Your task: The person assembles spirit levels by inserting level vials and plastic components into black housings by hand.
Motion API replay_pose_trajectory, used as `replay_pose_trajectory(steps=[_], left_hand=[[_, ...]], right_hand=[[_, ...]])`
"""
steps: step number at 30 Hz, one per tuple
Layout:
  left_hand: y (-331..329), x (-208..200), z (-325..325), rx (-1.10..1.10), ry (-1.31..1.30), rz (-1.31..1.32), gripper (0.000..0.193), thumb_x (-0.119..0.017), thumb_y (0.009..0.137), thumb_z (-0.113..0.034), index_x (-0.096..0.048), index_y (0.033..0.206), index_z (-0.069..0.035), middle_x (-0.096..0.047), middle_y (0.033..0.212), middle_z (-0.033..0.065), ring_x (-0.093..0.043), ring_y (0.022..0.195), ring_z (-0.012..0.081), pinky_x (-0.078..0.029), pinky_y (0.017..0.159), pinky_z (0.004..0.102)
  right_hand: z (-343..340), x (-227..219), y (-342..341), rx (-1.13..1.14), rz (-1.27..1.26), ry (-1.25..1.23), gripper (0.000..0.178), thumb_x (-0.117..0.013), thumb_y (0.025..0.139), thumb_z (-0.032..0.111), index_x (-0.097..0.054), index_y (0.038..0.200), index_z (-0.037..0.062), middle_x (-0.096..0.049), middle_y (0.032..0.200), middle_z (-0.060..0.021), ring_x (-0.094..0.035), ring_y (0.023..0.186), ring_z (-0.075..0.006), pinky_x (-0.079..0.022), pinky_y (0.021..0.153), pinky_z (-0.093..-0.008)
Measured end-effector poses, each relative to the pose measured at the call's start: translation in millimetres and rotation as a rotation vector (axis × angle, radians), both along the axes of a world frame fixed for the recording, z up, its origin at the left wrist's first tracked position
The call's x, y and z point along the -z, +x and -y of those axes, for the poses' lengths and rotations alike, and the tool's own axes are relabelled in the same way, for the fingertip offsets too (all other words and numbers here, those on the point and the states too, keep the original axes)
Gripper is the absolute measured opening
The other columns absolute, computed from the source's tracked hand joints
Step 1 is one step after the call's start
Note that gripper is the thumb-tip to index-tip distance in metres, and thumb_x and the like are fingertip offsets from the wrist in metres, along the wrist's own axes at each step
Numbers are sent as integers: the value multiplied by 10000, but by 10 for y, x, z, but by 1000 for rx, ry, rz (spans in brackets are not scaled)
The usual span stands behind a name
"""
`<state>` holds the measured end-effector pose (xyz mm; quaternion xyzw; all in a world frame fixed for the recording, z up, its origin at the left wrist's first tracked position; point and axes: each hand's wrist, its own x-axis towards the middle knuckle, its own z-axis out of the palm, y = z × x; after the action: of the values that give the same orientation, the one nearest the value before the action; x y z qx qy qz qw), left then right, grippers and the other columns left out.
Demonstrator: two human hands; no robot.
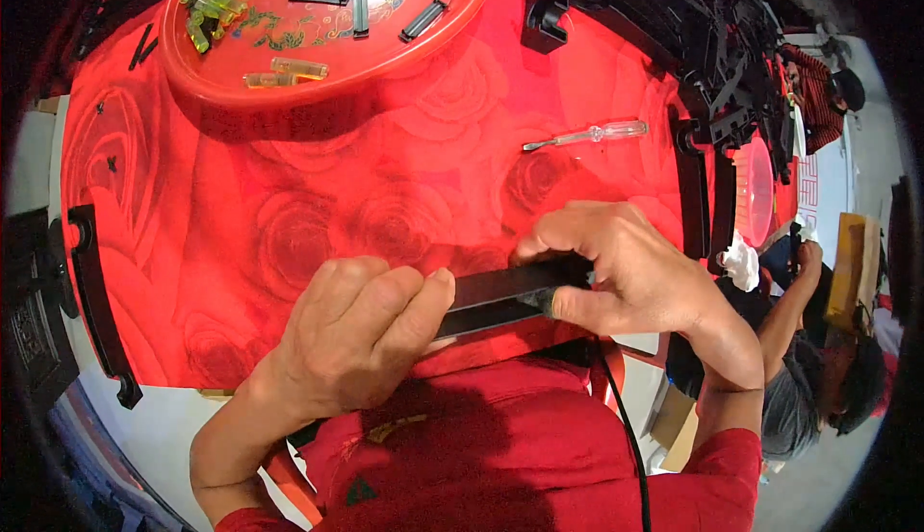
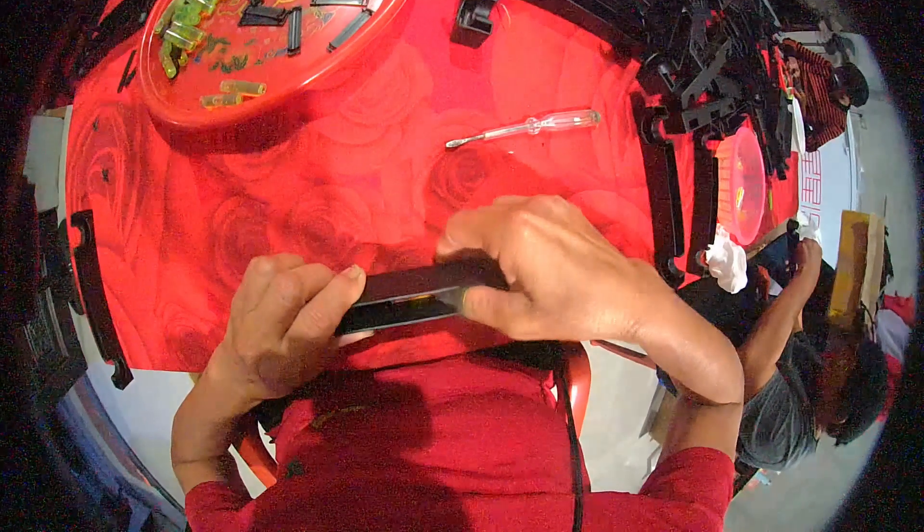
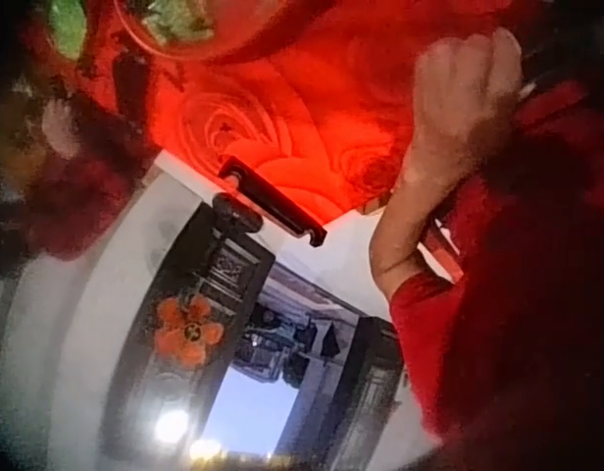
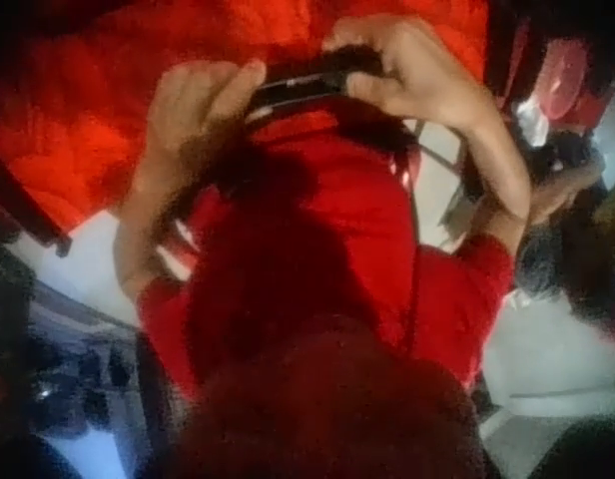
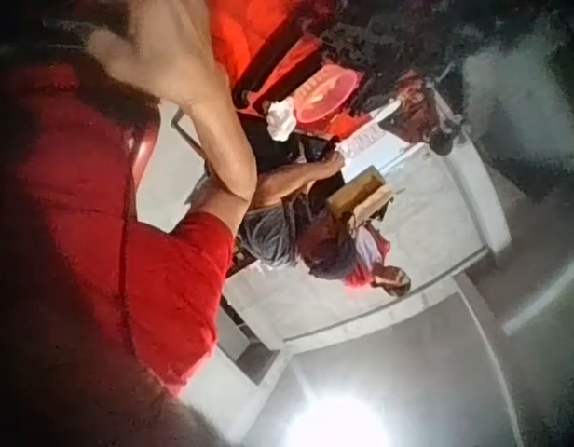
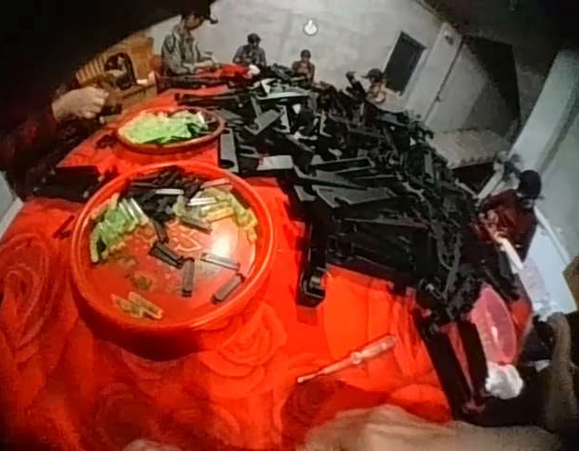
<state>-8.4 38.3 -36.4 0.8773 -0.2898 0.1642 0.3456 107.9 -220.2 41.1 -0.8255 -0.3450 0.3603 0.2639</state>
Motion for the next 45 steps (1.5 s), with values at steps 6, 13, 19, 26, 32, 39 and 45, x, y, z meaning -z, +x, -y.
replay_pose_trajectory(steps=[6, 13, 19, 26, 32, 39, 45], left_hand=[[41, 9, 6, 11, -10, -38, 466, -783, 834, -190, -630, 1241, -22, -622, 974, 81, -591, 787, 242, -485, 670, 370], [58, -107, -123, -68, 35, -173, 447, -835, 759, -166, -700, 1166, -39, -615, 958, 77, -577, 795, 260, -496, 718, 383], [25, -199, -101, -164, -35, -283, 544, -886, 666, -120, -698, 1175, -72, -615, 1061, 107, -595, 920, 304, -507, 776, 401], [120, -201, -72, 28, 100, -153, 365, -802, 748, -152, -731, 1103, -193, -614, 1064, 81, -611, 931, 290, -500, 767, 410], [204, -303, -53, 77, 141, -272, 243, -731, 818, -154, -724, 1058, -193, -600, 988, 73, -592, 826, 279, -476, 690, 409], [181, -201, -30, 54, 72, -262, 212, -765, 815, -173, -731, 1023, -198, -606, 977, 61, -591, 798, 274, -464, 659, 415], [191, -278, 13, 17, 80, -320, 218, -862, 751, -210, -744, 932, -178, -602, 936, 39, -587, 797, 274, -445, 645, 429]], right_hand=[[-27, -46, -50, 22, -20, -32, 253, -727, 770, 120, -669, 999, 30, -674, 868, -178, -660, 879, -426, -520, 772, -506], [282, 37, -62, 28, 165, 267, 427, -778, 811, 212, -728, 1197, 37, -710, 1168, -183, -683, 1020, -367, -521, 898, -438], [108, 94, -205, -161, 376, 290, 505, -789, 693, 144, -714, 1189, 88, -630, 1245, -156, -620, 987, -364, -534, 869, -450], [36, 236, -208, -197, 423, 269, 470, -785, 687, 72, -715, 1151, 100, -623, 1169, -132, -619, 964, -333, -551, 801, -423], [37, 314, -234, -147, 404, 346, 434, -783, 724, 67, -723, 1152, 105, -636, 1150, -122, -617, 939, -326, -551, 785, -424], [78, 410, -202, -167, 366, 387, 510, -802, 666, 28, -751, 1165, 124, -673, 1157, -112, -642, 901, -275, -527, 706, -373], [94, 414, -214, -182, 426, 413, 376, -711, 780, 128, -722, 1152, 70, -640, 1169, -149, -626, 934, -313, -555, 767, -405]])
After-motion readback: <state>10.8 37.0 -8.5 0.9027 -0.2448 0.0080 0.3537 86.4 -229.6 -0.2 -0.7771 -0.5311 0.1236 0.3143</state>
